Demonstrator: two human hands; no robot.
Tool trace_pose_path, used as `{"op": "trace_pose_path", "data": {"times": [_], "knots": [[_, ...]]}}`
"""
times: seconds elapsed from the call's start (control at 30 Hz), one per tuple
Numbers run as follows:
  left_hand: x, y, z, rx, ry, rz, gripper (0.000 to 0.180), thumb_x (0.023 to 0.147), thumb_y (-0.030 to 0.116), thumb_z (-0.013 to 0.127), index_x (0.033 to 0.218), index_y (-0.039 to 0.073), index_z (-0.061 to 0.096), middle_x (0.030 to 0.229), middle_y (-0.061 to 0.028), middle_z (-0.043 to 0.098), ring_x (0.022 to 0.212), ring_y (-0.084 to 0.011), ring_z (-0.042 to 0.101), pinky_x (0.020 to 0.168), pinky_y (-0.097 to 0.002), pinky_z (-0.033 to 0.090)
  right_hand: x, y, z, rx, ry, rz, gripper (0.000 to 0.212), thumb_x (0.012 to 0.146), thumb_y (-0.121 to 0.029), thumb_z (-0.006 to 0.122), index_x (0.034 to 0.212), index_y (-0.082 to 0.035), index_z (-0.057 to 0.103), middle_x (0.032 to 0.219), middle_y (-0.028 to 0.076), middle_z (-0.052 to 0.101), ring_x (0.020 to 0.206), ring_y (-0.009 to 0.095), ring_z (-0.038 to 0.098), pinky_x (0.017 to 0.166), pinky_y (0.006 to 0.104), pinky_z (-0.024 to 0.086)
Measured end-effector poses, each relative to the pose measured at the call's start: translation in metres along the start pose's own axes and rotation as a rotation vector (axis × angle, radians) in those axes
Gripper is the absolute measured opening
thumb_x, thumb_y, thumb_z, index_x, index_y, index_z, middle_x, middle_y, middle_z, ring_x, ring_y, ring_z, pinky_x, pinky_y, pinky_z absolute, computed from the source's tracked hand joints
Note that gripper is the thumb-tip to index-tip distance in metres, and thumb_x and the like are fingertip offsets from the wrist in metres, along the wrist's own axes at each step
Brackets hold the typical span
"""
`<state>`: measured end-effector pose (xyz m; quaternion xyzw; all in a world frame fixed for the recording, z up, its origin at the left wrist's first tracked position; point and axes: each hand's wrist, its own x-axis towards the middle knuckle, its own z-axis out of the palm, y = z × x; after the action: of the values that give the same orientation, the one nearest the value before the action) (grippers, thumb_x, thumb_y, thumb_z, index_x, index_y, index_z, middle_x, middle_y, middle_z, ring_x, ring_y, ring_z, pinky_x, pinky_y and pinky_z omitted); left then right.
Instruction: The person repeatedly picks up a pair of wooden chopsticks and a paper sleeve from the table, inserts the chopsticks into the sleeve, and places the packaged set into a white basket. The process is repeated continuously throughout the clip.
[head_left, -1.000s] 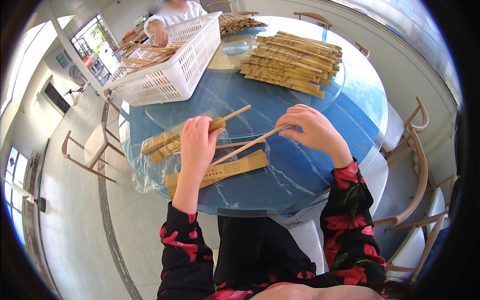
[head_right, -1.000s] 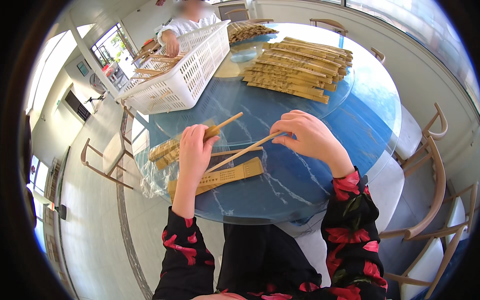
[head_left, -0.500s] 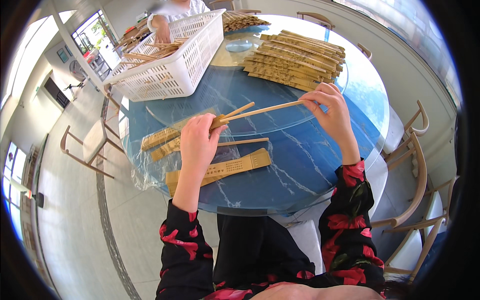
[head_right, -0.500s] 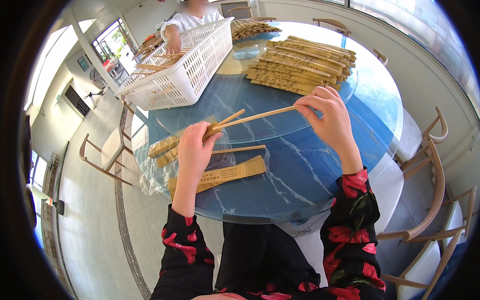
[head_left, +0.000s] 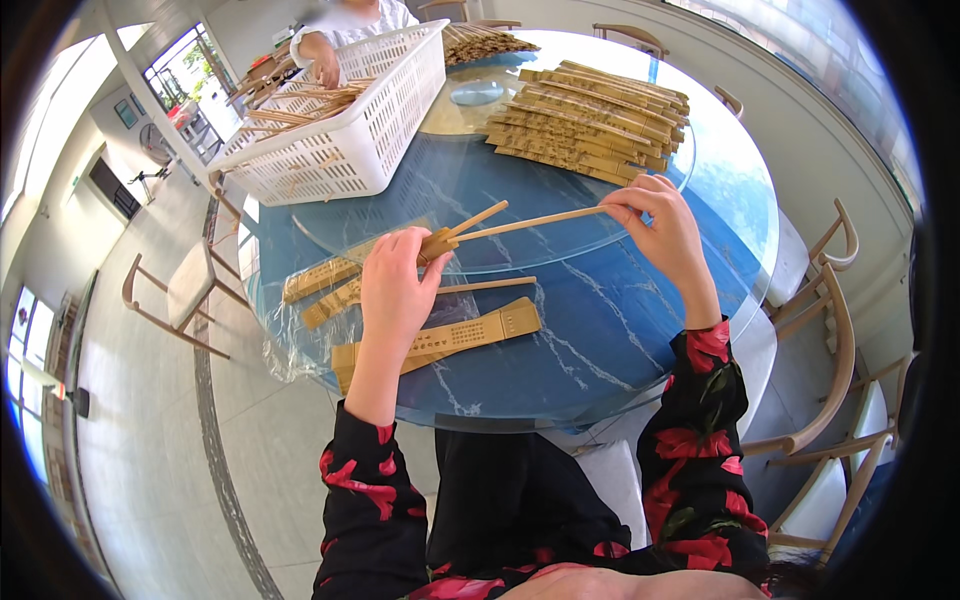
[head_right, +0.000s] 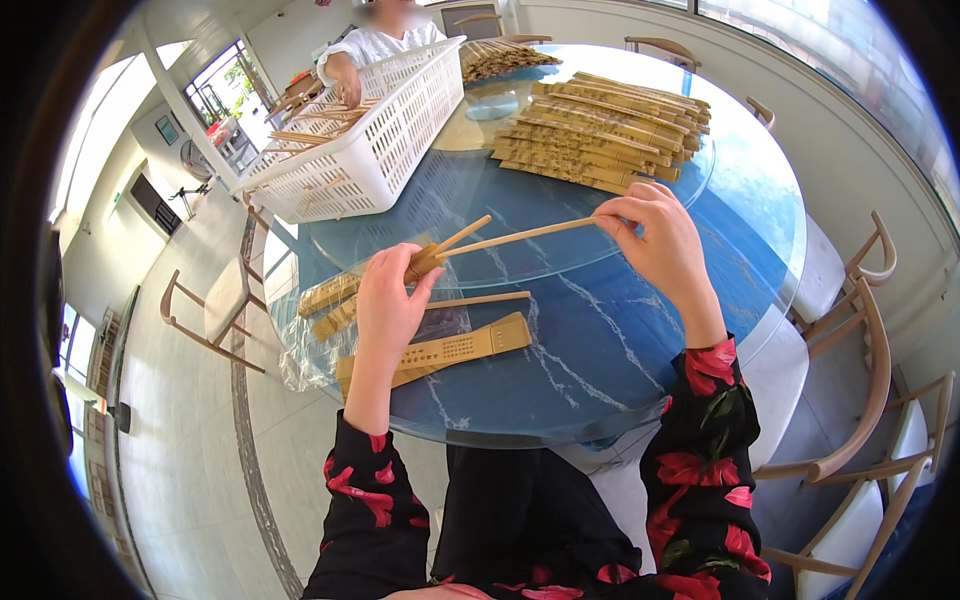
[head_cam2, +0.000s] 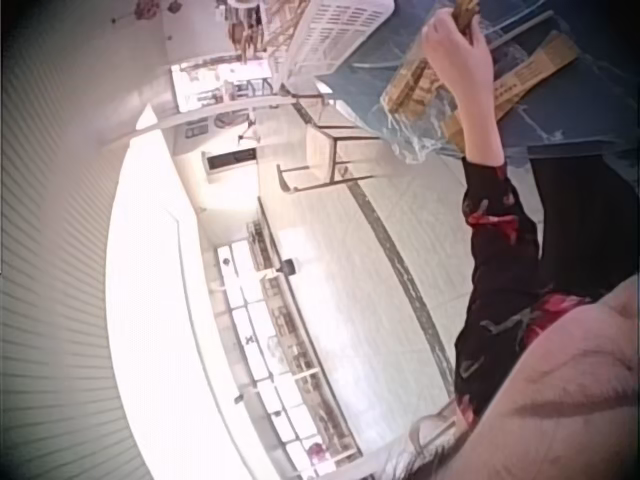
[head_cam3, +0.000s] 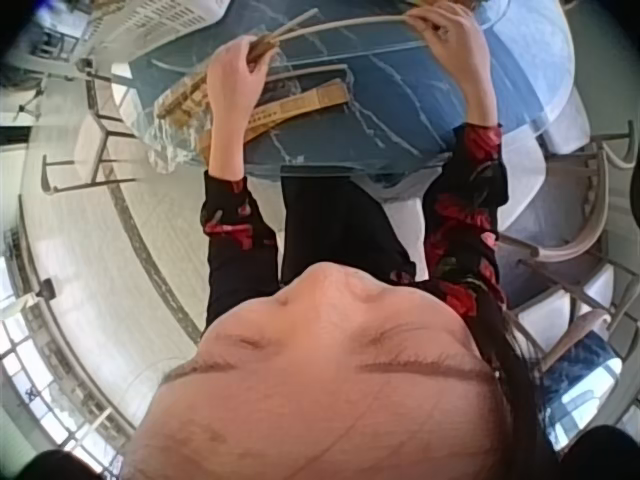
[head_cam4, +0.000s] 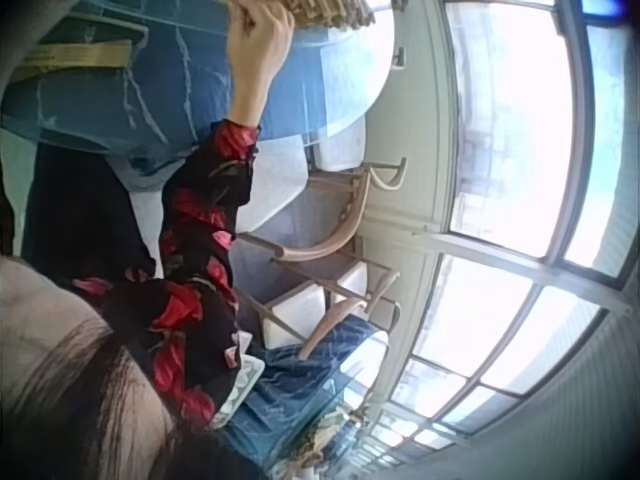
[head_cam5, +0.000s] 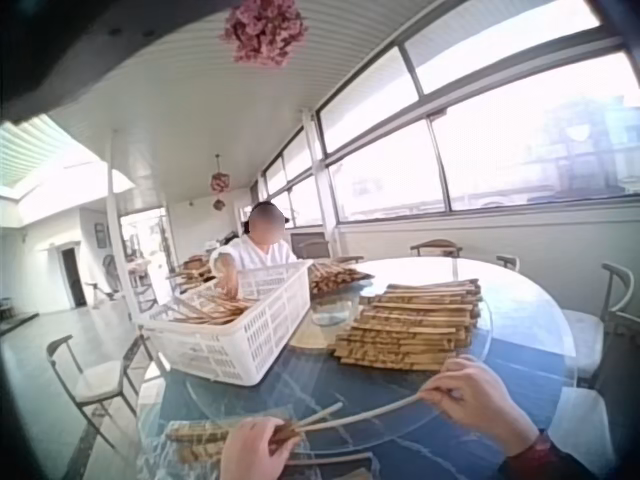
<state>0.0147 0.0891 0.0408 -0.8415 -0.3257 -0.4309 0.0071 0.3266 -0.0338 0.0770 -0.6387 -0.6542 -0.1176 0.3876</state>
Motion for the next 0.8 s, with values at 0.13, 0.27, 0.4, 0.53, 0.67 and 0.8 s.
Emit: {"op": "trace_pose_path", "data": {"times": [0.13, 0.27, 0.4, 0.53, 0.67, 0.8], "knots": [[-0.001, 0.005, -0.002, -0.035, -0.011, -0.045, 0.027, 0.087, 0.017, 0.080, 0.102, 0.003, 0.063, 0.095, -0.0105, 0.070, 0.093, -0.0327, 0.064, 0.083, -0.0432, 0.051, -0.003, 0.003, 0.002, 0.003, -0.039, 0.069, 0.011, 0.090, -0.019, 0.075, 0.092, -0.009, 0.080, 0.076, 0.006, 0.062, 0.081, 0.025, 0.060, 0.075, 0.0376, 0.050], [0.000, 0.003, -0.002, -0.110, -0.056, -0.110, 0.027, 0.087, 0.015, 0.080, 0.103, 0.002, 0.063, 0.098, -0.0113, 0.070, 0.096, -0.0335, 0.064, 0.084, -0.0429, 0.052, -0.002, 0.002, 0.000, -0.007, -0.057, 0.081, 0.012, 0.090, -0.019, 0.075, 0.093, -0.009, 0.080, 0.075, 0.006, 0.062, 0.081, 0.026, 0.060, 0.075, 0.0380, 0.050], [-0.001, 0.001, -0.002, -0.075, -0.017, -0.032, 0.027, 0.088, 0.014, 0.079, 0.107, 0.002, 0.064, 0.100, -0.0124, 0.069, 0.096, -0.0327, 0.065, 0.083, -0.0414, 0.052, -0.002, 0.002, -0.001, 0.004, -0.077, 0.121, 0.013, 0.089, -0.019, 0.075, 0.093, -0.009, 0.081, 0.078, 0.007, 0.067, 0.083, 0.027, 0.062, 0.075, 0.0381, 0.051], [0.000, 0.002, -0.001, -0.044, 0.007, 0.004, 0.025, 0.088, 0.013, 0.078, 0.107, 0.002, 0.065, 0.099, -0.0107, 0.070, 0.098, -0.0330, 0.064, 0.085, -0.0431, 0.052, -0.004, 0.005, 0.000, 0.006, -0.090, 0.140, 0.013, 0.090, -0.019, 0.074, 0.094, -0.008, 0.081, 0.084, 0.008, 0.071, 0.085, 0.028, 0.065, 0.076, 0.0377, 0.052], [-0.001, -0.001, -0.001, -0.021, -0.001, 0.014, 0.024, 0.087, 0.013, 0.078, 0.107, 0.002, 0.067, 0.098, -0.0107, 0.070, 0.097, -0.0326, 0.064, 0.085, -0.0428, 0.052, -0.003, 0.003, -0.001, 0.012, -0.107, 0.137, 0.014, 0.090, -0.019, 0.074, 0.093, -0.008, 0.081, 0.085, 0.009, 0.072, 0.084, 0.028, 0.065, 0.076, 0.0378, 0.052], [0.001, 0.001, -0.002, -0.003, -0.063, -0.007, 0.023, 0.087, 0.014, 0.077, 0.105, 0.002, 0.068, 0.096, -0.0108, 0.070, 0.095, -0.0323, 0.064, 0.083, -0.0429, 0.052, -0.003, 0.011, 0.003, 0.168, -0.106, 0.113, 0.015, 0.090, -0.020, 0.076, 0.093, -0.005, 0.077, 0.079, 0.007, 0.068, 0.073, 0.023, 0.059, 0.070, 0.0358, 0.049]]}}
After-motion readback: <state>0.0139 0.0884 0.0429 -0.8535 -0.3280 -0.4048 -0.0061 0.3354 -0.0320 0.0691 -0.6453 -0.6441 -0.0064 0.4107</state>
